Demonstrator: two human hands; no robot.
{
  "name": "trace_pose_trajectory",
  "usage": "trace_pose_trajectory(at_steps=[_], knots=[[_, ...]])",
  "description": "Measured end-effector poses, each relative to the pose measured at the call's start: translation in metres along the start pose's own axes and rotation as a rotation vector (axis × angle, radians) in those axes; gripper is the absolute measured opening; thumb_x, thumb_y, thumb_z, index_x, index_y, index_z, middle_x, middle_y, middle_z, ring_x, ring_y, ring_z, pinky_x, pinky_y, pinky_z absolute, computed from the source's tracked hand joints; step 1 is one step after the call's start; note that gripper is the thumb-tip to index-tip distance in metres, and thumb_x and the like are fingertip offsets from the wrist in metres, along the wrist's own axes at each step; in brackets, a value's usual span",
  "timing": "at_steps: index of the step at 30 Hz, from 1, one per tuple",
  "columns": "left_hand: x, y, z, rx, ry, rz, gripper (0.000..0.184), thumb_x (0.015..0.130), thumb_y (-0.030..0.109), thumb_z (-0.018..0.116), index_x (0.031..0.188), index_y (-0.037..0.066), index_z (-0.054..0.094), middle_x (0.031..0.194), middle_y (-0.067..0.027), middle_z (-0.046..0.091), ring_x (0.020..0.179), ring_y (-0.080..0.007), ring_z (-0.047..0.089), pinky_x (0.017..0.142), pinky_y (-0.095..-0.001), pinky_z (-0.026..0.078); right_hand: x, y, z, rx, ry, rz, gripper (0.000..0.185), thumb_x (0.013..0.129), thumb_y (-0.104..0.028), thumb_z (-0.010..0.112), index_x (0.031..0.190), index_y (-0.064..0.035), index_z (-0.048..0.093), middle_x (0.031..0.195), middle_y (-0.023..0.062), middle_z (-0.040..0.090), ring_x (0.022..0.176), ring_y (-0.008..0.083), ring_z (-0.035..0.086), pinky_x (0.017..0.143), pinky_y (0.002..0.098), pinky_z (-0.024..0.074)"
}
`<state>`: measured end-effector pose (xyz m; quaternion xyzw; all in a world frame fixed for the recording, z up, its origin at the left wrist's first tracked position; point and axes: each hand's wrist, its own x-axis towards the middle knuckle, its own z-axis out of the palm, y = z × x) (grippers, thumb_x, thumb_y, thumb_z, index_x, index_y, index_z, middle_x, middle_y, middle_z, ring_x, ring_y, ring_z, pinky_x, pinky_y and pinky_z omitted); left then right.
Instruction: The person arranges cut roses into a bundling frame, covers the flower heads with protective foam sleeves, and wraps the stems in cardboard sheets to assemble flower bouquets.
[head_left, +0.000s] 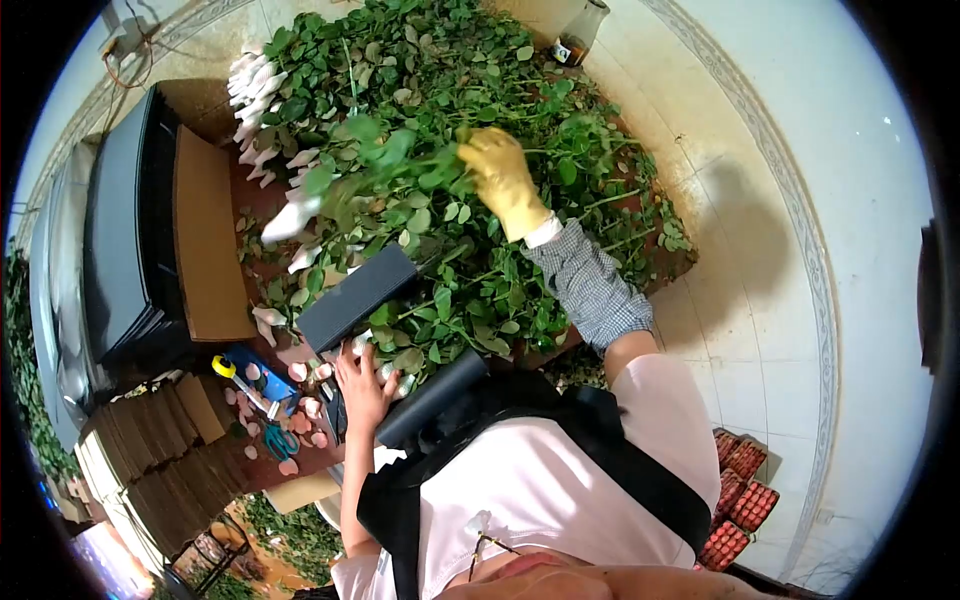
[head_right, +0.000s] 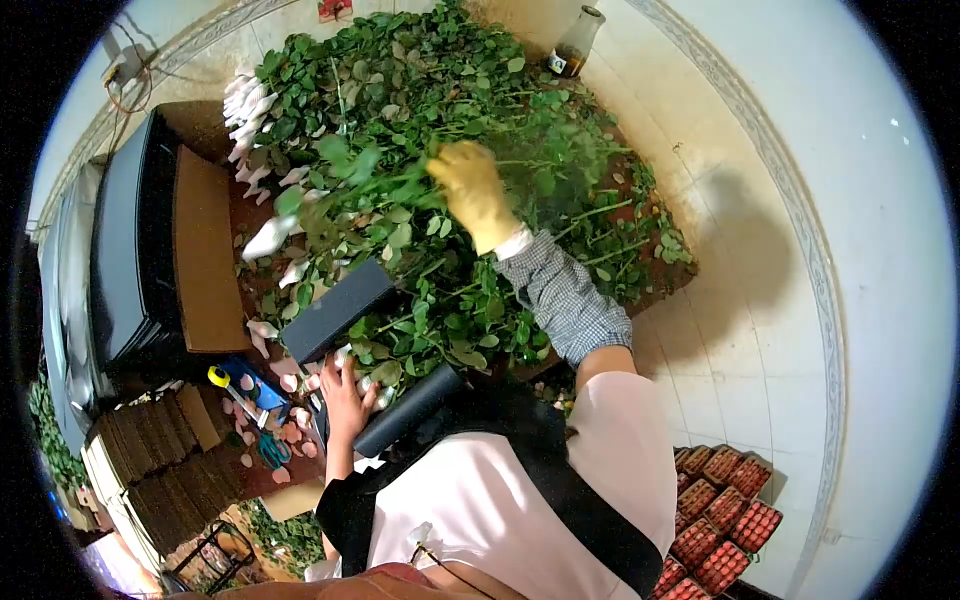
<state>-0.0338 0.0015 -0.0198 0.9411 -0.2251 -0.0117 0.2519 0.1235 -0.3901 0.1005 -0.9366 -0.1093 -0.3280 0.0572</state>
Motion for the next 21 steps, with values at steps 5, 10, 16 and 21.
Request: trace_pose_trajectory(at_steps=[5,10,16,21], knots=[[-0.003,-0.003,0.003,-0.006,0.032,0.023,0.069,0.079,0.034,0.075,0.136,0.007,0.046,0.144,-0.0298,0.036,0.132,-0.0463,0.036,0.111,-0.0567,0.027,-0.01,0.004,-0.019,0.021,-0.079,0.009,0.025,0.075,0.004,0.07,0.096,-0.0095,0.071,0.097,0.0074,0.073,0.093,0.0262,0.07,0.086,0.0407,0.0585],[-0.003,0.0,0.001,-0.024,0.033,-0.001,0.067,0.08,0.036,0.074,0.136,0.009,0.047,0.146,-0.0277,0.035,0.13,-0.0478,0.037,0.112,-0.0566,0.027,-0.066,0.122,-0.02,-0.326,-0.063,0.216,0.025,0.082,-0.005,0.063,0.103,-0.0107,0.074,0.112,0.0148,0.071,0.097,0.0342,0.067,0.089,0.0412,0.0539],[-0.001,0.0,0.0,-0.032,0.023,0.002,0.068,0.079,0.036,0.075,0.136,0.01,0.048,0.145,-0.0282,0.035,0.132,-0.0467,0.036,0.112,-0.0566,0.027,-0.055,0.107,-0.021,-0.109,0.031,0.179,0.037,0.071,0.007,0.066,0.105,-0.0067,0.071,0.107,0.0142,0.069,0.097,0.0341,0.065,0.081,0.0417,0.0543],[-0.002,-0.002,0.002,-0.011,0.025,0.005,0.068,0.079,0.037,0.075,0.135,0.008,0.049,0.144,-0.0298,0.036,0.132,-0.0464,0.036,0.111,-0.0565,0.027,-0.075,0.091,0.049,-0.305,-0.487,0.234,0.061,0.08,-0.007,0.068,0.139,-0.0163,0.053,0.108,0.0141,0.068,0.104,0.0325,0.062,0.094,0.0421,0.0482]])
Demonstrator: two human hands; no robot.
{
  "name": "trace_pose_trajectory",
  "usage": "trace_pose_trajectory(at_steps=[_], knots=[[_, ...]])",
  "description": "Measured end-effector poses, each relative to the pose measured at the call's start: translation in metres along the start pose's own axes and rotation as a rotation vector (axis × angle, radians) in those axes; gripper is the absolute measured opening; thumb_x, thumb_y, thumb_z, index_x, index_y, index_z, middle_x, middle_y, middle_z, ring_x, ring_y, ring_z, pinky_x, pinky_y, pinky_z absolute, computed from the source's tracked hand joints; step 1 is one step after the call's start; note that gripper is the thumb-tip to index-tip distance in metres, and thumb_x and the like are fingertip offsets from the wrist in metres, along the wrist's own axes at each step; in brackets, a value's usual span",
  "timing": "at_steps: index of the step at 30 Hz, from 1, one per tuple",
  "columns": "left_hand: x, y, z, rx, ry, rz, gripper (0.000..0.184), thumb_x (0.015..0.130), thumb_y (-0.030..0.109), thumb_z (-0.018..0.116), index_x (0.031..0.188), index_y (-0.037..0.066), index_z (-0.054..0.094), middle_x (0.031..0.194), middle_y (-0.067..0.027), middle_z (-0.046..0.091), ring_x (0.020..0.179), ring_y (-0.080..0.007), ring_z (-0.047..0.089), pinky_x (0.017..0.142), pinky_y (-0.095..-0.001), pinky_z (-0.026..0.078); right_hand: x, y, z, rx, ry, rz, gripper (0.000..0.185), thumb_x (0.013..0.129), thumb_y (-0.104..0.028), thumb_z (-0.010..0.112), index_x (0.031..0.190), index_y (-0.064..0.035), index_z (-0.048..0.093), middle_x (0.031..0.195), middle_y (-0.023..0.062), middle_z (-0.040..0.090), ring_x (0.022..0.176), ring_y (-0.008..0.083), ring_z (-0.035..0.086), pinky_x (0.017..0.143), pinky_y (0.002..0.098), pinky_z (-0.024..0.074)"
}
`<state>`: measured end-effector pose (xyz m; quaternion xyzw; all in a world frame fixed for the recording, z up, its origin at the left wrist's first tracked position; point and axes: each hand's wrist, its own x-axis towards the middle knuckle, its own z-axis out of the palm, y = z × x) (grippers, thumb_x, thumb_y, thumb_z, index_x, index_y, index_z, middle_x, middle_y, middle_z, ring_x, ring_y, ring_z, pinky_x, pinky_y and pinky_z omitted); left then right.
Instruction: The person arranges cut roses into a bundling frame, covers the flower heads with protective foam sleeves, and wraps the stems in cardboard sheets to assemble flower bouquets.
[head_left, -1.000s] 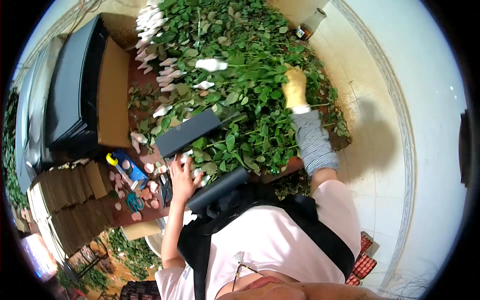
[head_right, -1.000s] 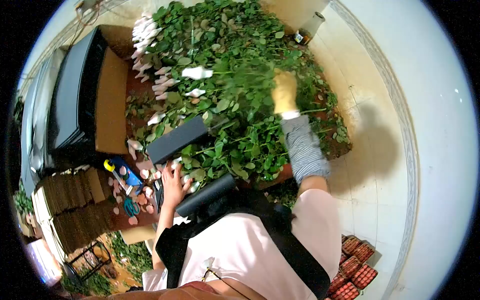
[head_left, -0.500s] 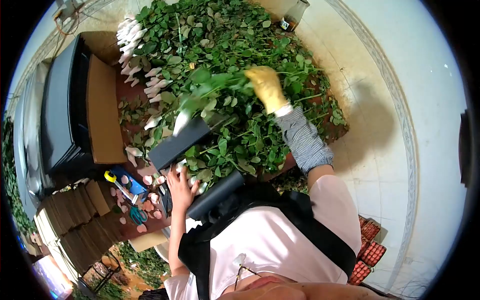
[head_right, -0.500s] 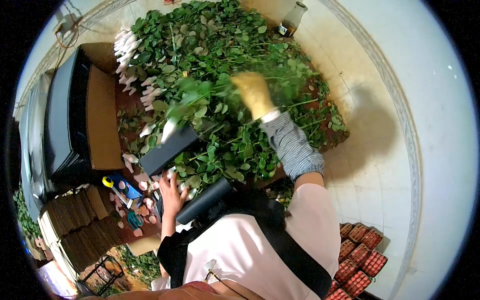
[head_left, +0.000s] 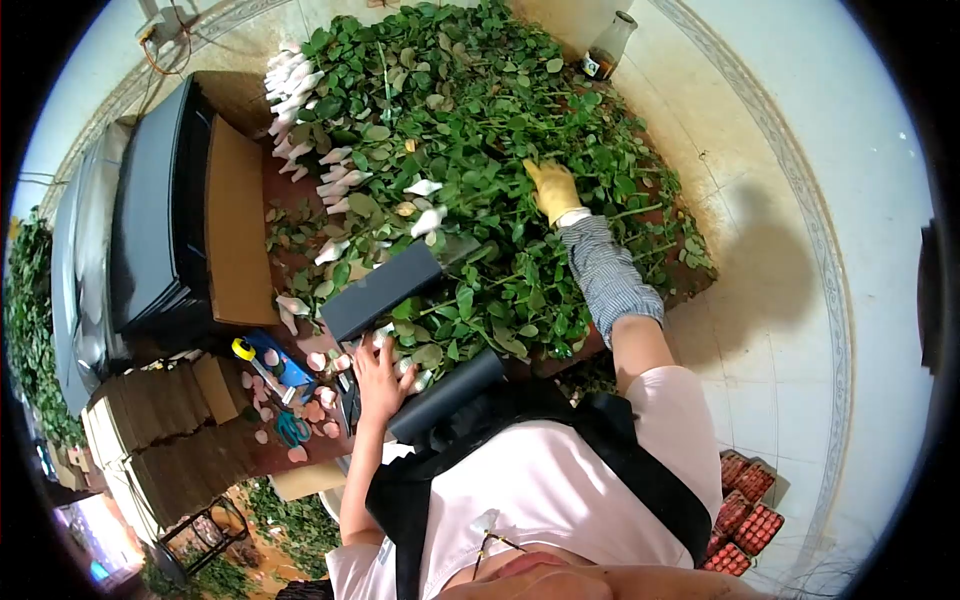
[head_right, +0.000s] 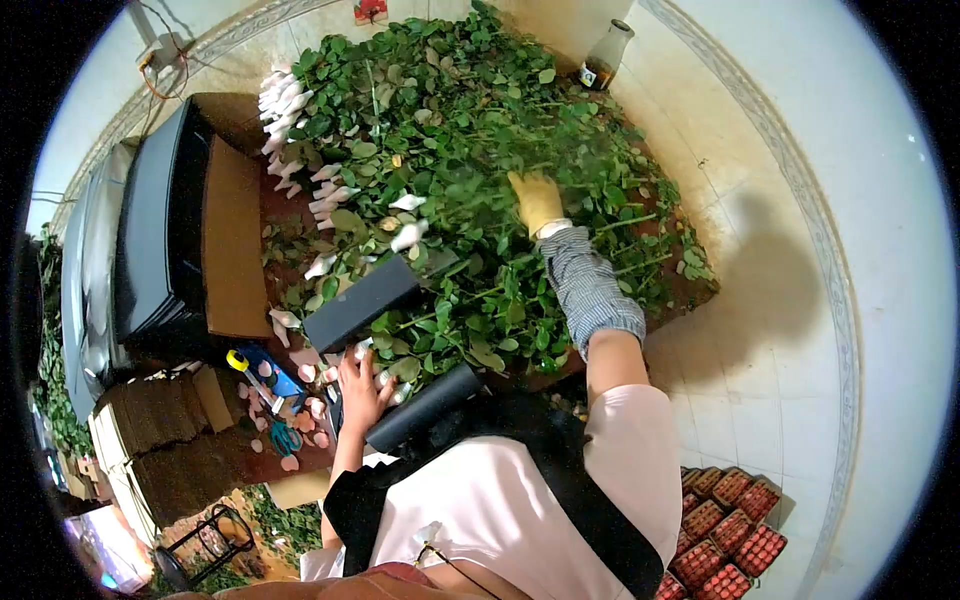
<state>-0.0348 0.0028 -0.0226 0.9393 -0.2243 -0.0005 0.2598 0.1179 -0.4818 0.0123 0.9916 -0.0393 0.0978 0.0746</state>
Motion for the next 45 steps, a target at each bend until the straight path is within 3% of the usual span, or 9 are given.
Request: trace_pose_trajectory(at_steps=[6,13,17,19,20,21,26,36,45], knots=[[0.001,0.003,-0.004,0.0,0.007,0.009,0.067,0.078,0.034,0.076,0.133,0.008,0.049,0.145,-0.0279,0.035,0.128,-0.0461,0.039,0.109,-0.0553,0.03,0.04,0.011,0.014,-0.158,-0.231,-0.055,0.021,0.083,-0.011,0.06,0.096,-0.0156,0.075,0.093,0.0123,0.072,0.098,0.0323,0.067,0.081,0.0419,0.053],[0.002,0.006,-0.007,0.016,-0.04,-0.025,0.068,0.076,0.031,0.077,0.133,0.008,0.049,0.145,-0.0274,0.035,0.13,-0.0453,0.037,0.109,-0.0555,0.03,0.053,0.051,-0.092,0.114,0.275,-0.191,0.027,0.071,0.005,0.063,0.09,-0.0096,0.074,0.089,0.0139,0.07,0.087,0.0348,0.066,0.078,0.0443,0.0533],[0.003,0.007,-0.007,0.011,-0.015,-0.011,0.069,0.073,0.028,0.078,0.132,0.007,0.049,0.146,-0.0276,0.035,0.127,-0.0444,0.039,0.109,-0.054,0.031,0.036,0.064,-0.048,0.158,-0.044,-0.175,0.034,0.072,0.005,0.062,0.1,-0.0104,0.074,0.096,0.0148,0.07,0.091,0.0353,0.067,0.081,0.0434,0.0543],[0.003,0.008,-0.009,-0.009,-0.031,-0.026,0.069,0.073,0.028,0.077,0.132,0.007,0.049,0.146,-0.0276,0.035,0.128,-0.045,0.039,0.109,-0.0545,0.03,0.031,0.063,0.031,0.67,-0.431,0.461,0.029,0.095,-0.024,0.057,0.106,-0.0031,0.072,0.122,0.0153,0.067,0.107,0.0343,0.063,0.097,0.0363,0.0501],[0.003,0.008,-0.008,-0.007,-0.034,-0.022,0.069,0.073,0.028,0.077,0.132,0.007,0.049,0.146,-0.0276,0.035,0.128,-0.045,0.039,0.109,-0.0545,0.03,-0.005,0.073,0.088,0.954,-0.296,0.326,0.026,0.093,-0.023,0.06,0.108,-0.0051,0.072,0.124,0.0162,0.066,0.113,0.0329,0.061,0.1,0.0356,0.0473],[0.003,0.008,-0.007,0.002,-0.036,-0.019,0.069,0.073,0.029,0.077,0.132,0.007,0.049,0.146,-0.0277,0.034,0.129,-0.0455,0.038,0.109,-0.0547,0.03,-0.022,0.086,0.15,0.188,-0.272,-0.136,0.027,0.094,-0.021,0.057,0.115,-0.008,0.069,0.12,0.0162,0.067,0.114,0.0307,0.061,0.099,0.0386,0.0469],[0.001,0.006,-0.008,0.011,-0.071,-0.033,0.071,0.073,0.029,0.077,0.133,0.006,0.047,0.146,-0.0283,0.033,0.133,-0.047,0.035,0.111,-0.0562,0.028,-0.004,0.031,0.026,-0.285,-0.672,-0.318,0.038,0.091,-0.015,0.056,0.129,-0.0112,0.059,0.116,0.0117,0.067,0.113,0.0283,0.062,0.096,0.0438,0.0484],[-0.001,0.005,-0.008,-0.034,-0.118,-0.108,0.069,0.072,0.03,0.078,0.132,0.009,0.049,0.146,-0.0297,0.034,0.133,-0.0497,0.034,0.113,-0.058,0.026,0.032,0.092,-0.037,0.266,-1.323,0.087,0.044,0.09,-0.023,0.056,0.133,-0.0113,0.061,0.132,0.0123,0.063,0.113,0.0281,0.063,0.094,0.0435,0.0519],[0.001,0.006,-0.008,-0.04,-0.114,-0.1,0.07,0.07,0.026,0.079,0.13,0.007,0.05,0.146,-0.0294,0.033,0.135,-0.0478,0.032,0.113,-0.0571,0.026,-0.114,0.051,-0.052,0.199,-0.3,0.17,0.042,0.091,-0.024,0.066,0.129,-0.0078,0.059,0.109,0.0175,0.068,0.101,0.0335,0.065,0.094,0.0448,0.0499]])
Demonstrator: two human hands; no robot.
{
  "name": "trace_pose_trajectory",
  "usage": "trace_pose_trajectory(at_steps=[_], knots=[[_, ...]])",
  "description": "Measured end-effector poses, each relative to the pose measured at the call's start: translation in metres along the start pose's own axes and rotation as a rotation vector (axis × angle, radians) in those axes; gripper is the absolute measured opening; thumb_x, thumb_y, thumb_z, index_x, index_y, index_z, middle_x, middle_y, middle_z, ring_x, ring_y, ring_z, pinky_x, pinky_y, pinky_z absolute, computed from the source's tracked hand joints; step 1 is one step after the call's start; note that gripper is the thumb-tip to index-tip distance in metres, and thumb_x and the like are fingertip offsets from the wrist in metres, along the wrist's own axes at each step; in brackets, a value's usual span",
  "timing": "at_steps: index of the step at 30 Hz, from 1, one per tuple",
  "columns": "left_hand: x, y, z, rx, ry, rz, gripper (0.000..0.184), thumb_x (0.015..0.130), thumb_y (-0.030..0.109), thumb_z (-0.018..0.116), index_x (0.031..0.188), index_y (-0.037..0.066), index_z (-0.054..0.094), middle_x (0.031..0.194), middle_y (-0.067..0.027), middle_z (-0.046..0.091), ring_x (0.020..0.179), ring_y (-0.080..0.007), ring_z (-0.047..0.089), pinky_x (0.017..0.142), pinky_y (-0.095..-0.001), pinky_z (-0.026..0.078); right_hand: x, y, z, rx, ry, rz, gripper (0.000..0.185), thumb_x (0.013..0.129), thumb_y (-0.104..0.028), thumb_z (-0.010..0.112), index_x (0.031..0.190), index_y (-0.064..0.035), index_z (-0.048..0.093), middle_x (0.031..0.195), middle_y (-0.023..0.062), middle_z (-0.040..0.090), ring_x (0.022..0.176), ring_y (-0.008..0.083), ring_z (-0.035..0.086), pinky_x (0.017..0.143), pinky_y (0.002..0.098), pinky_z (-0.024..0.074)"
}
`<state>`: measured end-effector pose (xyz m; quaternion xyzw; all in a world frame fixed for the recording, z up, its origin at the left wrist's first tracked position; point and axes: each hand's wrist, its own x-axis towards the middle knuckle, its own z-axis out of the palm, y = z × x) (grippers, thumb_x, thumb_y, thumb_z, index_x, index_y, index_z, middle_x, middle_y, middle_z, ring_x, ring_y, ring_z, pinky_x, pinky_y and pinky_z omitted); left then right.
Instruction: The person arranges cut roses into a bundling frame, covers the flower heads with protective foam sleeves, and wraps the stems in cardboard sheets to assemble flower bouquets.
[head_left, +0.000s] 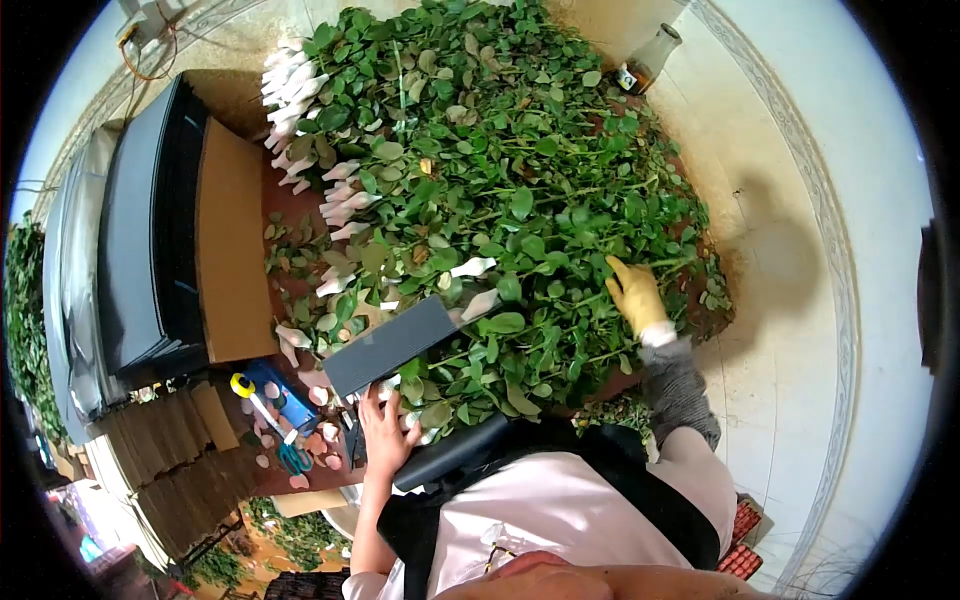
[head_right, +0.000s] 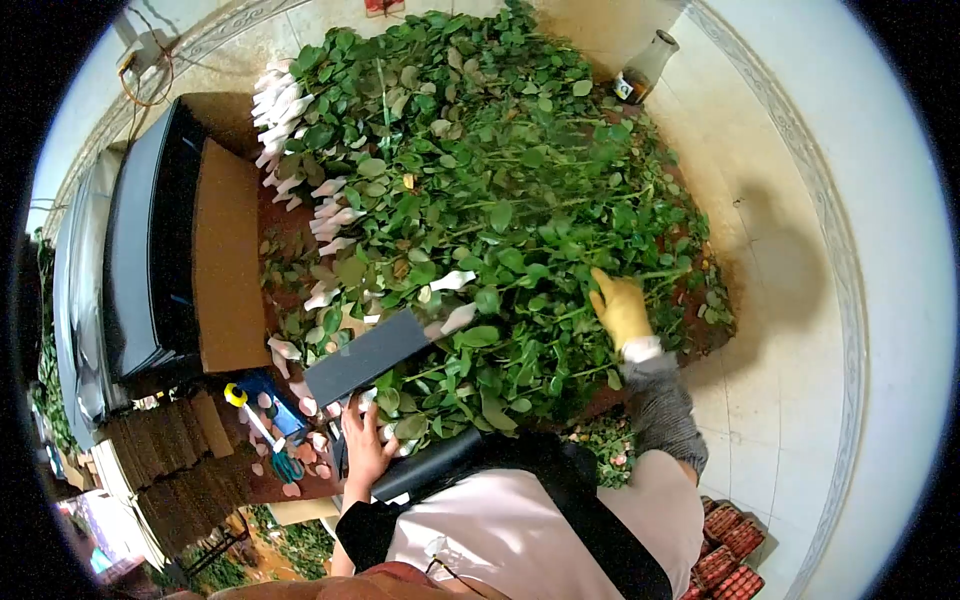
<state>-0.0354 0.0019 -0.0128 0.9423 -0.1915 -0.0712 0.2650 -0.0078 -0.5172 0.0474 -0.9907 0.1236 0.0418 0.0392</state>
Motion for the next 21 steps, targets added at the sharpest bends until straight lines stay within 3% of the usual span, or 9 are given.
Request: trace_pose_trajectory(at_steps=[2,6,8,10,11,15,18,19,21], knots=[[0.0,0.0,-0.001,0.004,0.005,0.024,0.07,0.07,0.026,0.078,0.13,0.006,0.049,0.147,-0.0292,0.033,0.136,-0.0472,0.031,0.113,-0.0571,0.026,-0.012,-0.025,-0.008,-0.077,0.318,-0.181,0.047,0.091,-0.018,0.065,0.135,-0.0073,0.053,0.118,0.0154,0.066,0.111,0.0315,0.062,0.105,0.047,0.0414],[0.001,-0.001,0.0,0.055,0.004,0.062,0.072,0.07,0.025,0.077,0.132,0.006,0.048,0.147,-0.0284,0.033,0.136,-0.0461,0.031,0.113,-0.0567,0.026,-0.003,-0.067,-0.011,0.098,0.355,-0.487,0.044,0.091,-0.022,0.068,0.131,-0.0083,0.057,0.119,0.0114,0.068,0.108,0.027,0.064,0.099,0.0456,0.0462],[0.0,-0.004,0.003,0.029,0.032,0.058,0.073,0.07,0.025,0.077,0.134,0.006,0.047,0.148,-0.0282,0.032,0.137,-0.0459,0.031,0.113,-0.0567,0.026,-0.001,-0.086,0.015,0.444,0.102,-0.537,0.036,0.092,-0.027,0.066,0.122,-0.0081,0.064,0.101,0.0127,0.071,0.094,0.0282,0.067,0.086,0.044,0.0514],[0.001,-0.001,0.0,0.029,0.032,0.069,0.073,0.072,0.026,0.077,0.135,0.006,0.046,0.148,-0.028,0.032,0.136,-0.0456,0.032,0.113,-0.0564,0.026,-0.001,-0.087,0.08,0.289,0.161,-0.612,0.027,0.093,-0.032,0.063,0.104,-0.0078,0.069,0.079,0.0127,0.068,0.076,0.0306,0.065,0.073,0.0436,0.0524],[0.0,0.0,0.001,0.03,0.045,0.077,0.073,0.073,0.026,0.077,0.136,0.006,0.046,0.148,-0.0281,0.032,0.136,-0.0457,0.032,0.113,-0.0561,0.026,-0.003,-0.093,0.083,0.188,0.007,-0.576,0.027,0.094,-0.034,0.06,0.087,-0.0084,0.067,0.067,0.0117,0.063,0.065,0.032,0.062,0.067,0.0441,0.0508],[-0.002,-0.01,0.008,-0.003,0.059,0.085,0.074,0.073,0.025,0.079,0.136,0.007,0.045,0.149,-0.0286,0.032,0.136,-0.0461,0.033,0.113,-0.0557,0.027,-0.023,-0.118,0.028,0.173,0.429,-0.535,0.033,0.093,-0.034,0.063,0.067,-0.0131,0.059,0.05,0.0068,0.054,0.049,0.0257,0.057,0.058,0.0388,0.0474],[0.0,-0.009,0.01,-0.042,0.112,0.086,0.075,0.072,0.024,0.079,0.136,0.008,0.045,0.15,-0.0284,0.031,0.136,-0.0462,0.033,0.113,-0.0562,0.027,-0.047,-0.124,0.008,0.05,0.625,-0.52,0.018,0.09,-0.029,0.068,0.079,-0.0156,0.063,0.055,0.0024,0.053,0.052,0.02,0.056,0.059,0.0369,0.0471],[0.0,-0.007,0.009,-0.028,0.11,0.091,0.074,0.073,0.025,0.079,0.136,0.008,0.046,0.15,-0.0279,0.032,0.136,-0.0458,0.033,0.113,-0.0565,0.026,-0.044,-0.113,0.037,0.149,0.591,-0.502,0.012,0.083,-0.023,0.075,0.085,-0.015,0.066,0.059,0.0011,0.052,0.057,0.0193,0.056,0.057,0.0347,0.0447],[0.001,-0.005,0.007,0.01,0.1,0.1,0.07,0.074,0.029,0.078,0.135,0.009,0.048,0.149,-0.0258,0.034,0.136,-0.0443,0.034,0.113,-0.0569,0.025,-0.054,-0.103,0.088,0.353,0.31,-0.372,0.013,0.086,-0.022,0.07,0.091,-0.011,0.067,0.07,0.0089,0.063,0.061,0.0291,0.061,0.059,0.0411,0.0488]])
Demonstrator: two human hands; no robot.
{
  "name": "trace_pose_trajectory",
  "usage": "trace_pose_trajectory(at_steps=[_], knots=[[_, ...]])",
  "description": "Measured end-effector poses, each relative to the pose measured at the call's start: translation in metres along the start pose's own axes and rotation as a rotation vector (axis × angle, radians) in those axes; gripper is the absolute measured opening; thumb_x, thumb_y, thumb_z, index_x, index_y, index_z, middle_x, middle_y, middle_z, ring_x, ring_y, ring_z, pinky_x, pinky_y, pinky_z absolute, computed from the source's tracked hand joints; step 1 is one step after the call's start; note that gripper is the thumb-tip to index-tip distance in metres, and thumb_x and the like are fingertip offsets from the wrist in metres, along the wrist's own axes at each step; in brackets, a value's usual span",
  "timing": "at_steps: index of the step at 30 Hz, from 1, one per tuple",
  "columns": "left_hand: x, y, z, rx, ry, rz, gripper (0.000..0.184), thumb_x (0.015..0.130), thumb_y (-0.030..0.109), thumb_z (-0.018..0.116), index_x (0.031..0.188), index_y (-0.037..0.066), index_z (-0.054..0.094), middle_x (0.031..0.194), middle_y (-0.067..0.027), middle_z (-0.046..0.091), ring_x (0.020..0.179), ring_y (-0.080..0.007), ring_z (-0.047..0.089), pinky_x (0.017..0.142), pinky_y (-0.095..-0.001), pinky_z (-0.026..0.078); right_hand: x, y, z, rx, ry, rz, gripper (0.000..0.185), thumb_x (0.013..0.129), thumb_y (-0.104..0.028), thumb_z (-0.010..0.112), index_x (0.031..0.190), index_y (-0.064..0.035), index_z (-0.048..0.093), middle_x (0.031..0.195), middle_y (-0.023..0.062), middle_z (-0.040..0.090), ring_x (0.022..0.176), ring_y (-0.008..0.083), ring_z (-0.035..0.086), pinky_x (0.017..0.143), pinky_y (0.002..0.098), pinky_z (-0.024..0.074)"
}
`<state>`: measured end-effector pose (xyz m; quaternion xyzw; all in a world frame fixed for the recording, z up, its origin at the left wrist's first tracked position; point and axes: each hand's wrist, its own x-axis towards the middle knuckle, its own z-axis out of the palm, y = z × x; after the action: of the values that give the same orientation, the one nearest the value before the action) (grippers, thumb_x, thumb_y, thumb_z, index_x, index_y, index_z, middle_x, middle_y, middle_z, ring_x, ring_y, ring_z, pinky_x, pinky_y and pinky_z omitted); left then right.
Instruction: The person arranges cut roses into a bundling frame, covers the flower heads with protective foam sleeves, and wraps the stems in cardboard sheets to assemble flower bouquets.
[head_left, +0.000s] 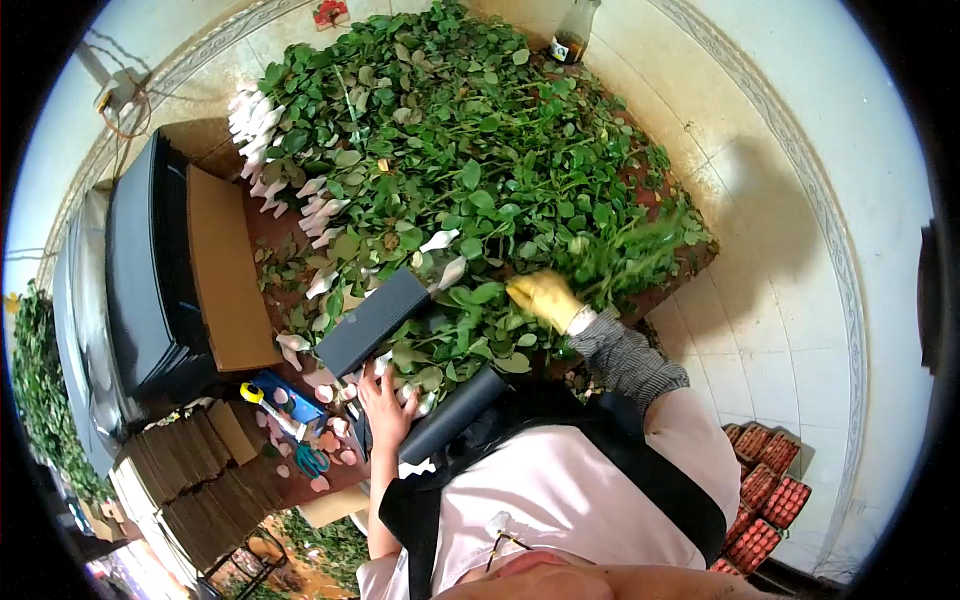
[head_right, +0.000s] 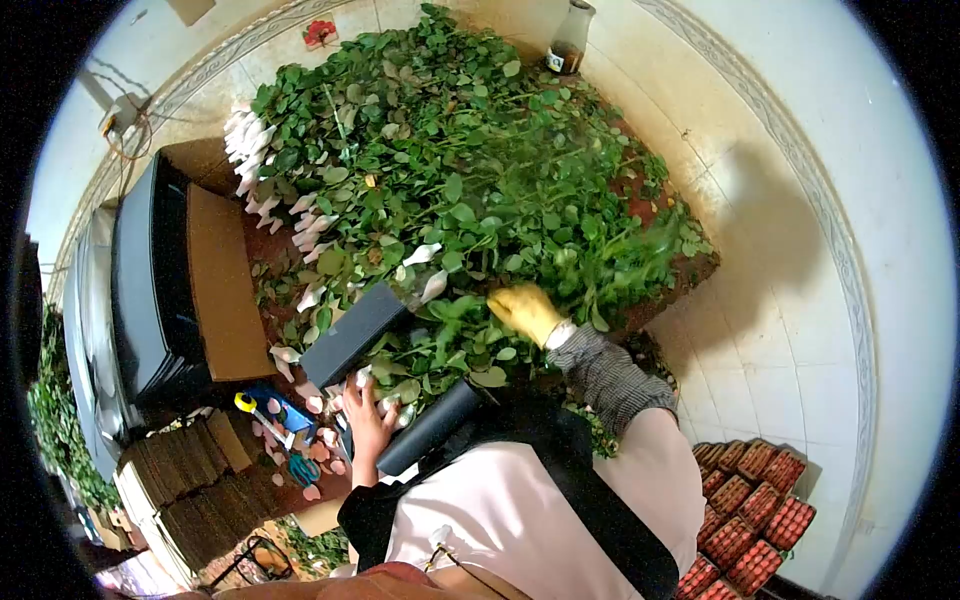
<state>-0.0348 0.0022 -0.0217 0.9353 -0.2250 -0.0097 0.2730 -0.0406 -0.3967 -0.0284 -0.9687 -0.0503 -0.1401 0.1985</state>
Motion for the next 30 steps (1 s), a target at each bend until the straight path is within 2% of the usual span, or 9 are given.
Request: trace_pose_trajectory(at_steps=[4,8,14,15,19,21,24,28,30], knots=[[0.003,0.005,-0.003,0.03,-0.007,-0.014,0.069,0.074,0.032,0.078,0.133,0.01,0.051,0.147,-0.0243,0.036,0.135,-0.0437,0.035,0.113,-0.0564,0.026,0.005,0.012,0.007,0.037,-0.34,0.216,0.028,0.09,-0.031,0.063,0.107,-0.008,0.067,0.085,0.0157,0.069,0.074,0.0386,0.065,0.068,0.0441,0.0537],[0.002,0.005,-0.005,0.018,-0.027,-0.042,0.07,0.07,0.029,0.079,0.132,0.009,0.052,0.145,-0.0241,0.037,0.134,-0.0442,0.035,0.112,-0.0565,0.026,0.079,0.018,-0.069,0.121,-0.836,0.149,0.046,0.094,-0.039,0.059,0.133,-0.013,0.058,0.114,0.0137,0.07,0.1,0.0275,0.068,0.085,0.0374,0.0548],[-0.001,0.001,-0.003,-0.095,-0.001,-0.096,0.067,0.063,0.024,0.081,0.123,0.007,0.059,0.14,-0.024,0.043,0.129,-0.0445,0.039,0.109,-0.0557,0.031,0.254,0.038,-0.054,0.556,-0.139,0.066,0.041,0.096,-0.014,0.059,0.136,-0.0085,0.055,0.131,0.0107,0.063,0.116,0.0194,0.062,0.101,0.032,0.0473],[-0.001,0.001,-0.004,-0.114,-0.021,-0.124,0.066,0.062,0.023,0.08,0.123,0.007,0.06,0.14,-0.0241,0.044,0.128,-0.0444,0.04,0.108,-0.0552,0.032,0.285,0.051,-0.032,0.549,0.006,-0.034,0.038,0.095,-0.026,0.059,0.131,-0.0114,0.06,0.12,0.0112,0.068,0.103,0.0281,0.067,0.089,0.0401,0.0535],[0.0,0.005,-0.007,-0.111,-0.016,-0.121,0.065,0.06,0.018,0.08,0.121,0.006,0.06,0.14,-0.0249,0.043,0.126,-0.0445,0.042,0.106,-0.0532,0.035,0.379,0.091,0.029,0.041,-0.092,0.128,0.036,0.094,-0.019,0.055,0.128,-0.0097,0.061,0.117,0.0149,0.069,0.097,0.0331,0.069,0.087,0.0435,0.0536],[-0.002,0.004,-0.006,-0.116,-0.023,-0.131,0.068,0.058,0.017,0.081,0.121,0.007,0.059,0.141,-0.0251,0.042,0.126,-0.0451,0.042,0.106,-0.0535,0.035,0.399,0.111,0.066,-0.058,-0.539,0.288,0.038,0.095,-0.018,0.054,0.133,-0.012,0.058,0.131,0.0136,0.062,0.113,0.0333,0.062,0.094,0.0432,0.052],[-0.001,0.001,-0.004,-0.124,-0.045,-0.154,0.069,0.057,0.018,0.082,0.121,0.007,0.059,0.142,-0.0252,0.041,0.128,-0.0456,0.04,0.107,-0.0547,0.034,0.391,0.08,0.072,-0.43,-0.66,0.159,0.039,0.095,-0.006,0.053,0.133,-0.0099,0.057,0.134,0.0109,0.061,0.121,0.0288,0.06,0.097,0.0398,0.0524],[-0.002,0.004,-0.006,-0.059,-0.083,-0.137,0.077,0.054,0.012,0.082,0.125,0.006,0.054,0.15,-0.0236,0.035,0.133,-0.0451,0.035,0.109,-0.0524,0.032,0.371,0.08,0.072,-0.346,-0.14,0.047,0.014,0.086,-0.005,0.06,0.09,-0.0058,0.073,0.093,0.0146,0.071,0.088,0.0274,0.069,0.076,0.0379,0.0553],[0.001,0.007,-0.009,-0.064,-0.082,-0.14,0.073,0.056,0.012,0.08,0.125,0.006,0.054,0.151,-0.0236,0.034,0.134,-0.0455,0.035,0.109,-0.0523,0.032,0.358,0.052,0.023,-0.379,0.008,-0.081,0.014,0.084,-0.003,0.061,0.089,-0.0097,0.072,0.079,0.0098,0.069,0.076,0.0254,0.067,0.084,0.0401,0.0531]])
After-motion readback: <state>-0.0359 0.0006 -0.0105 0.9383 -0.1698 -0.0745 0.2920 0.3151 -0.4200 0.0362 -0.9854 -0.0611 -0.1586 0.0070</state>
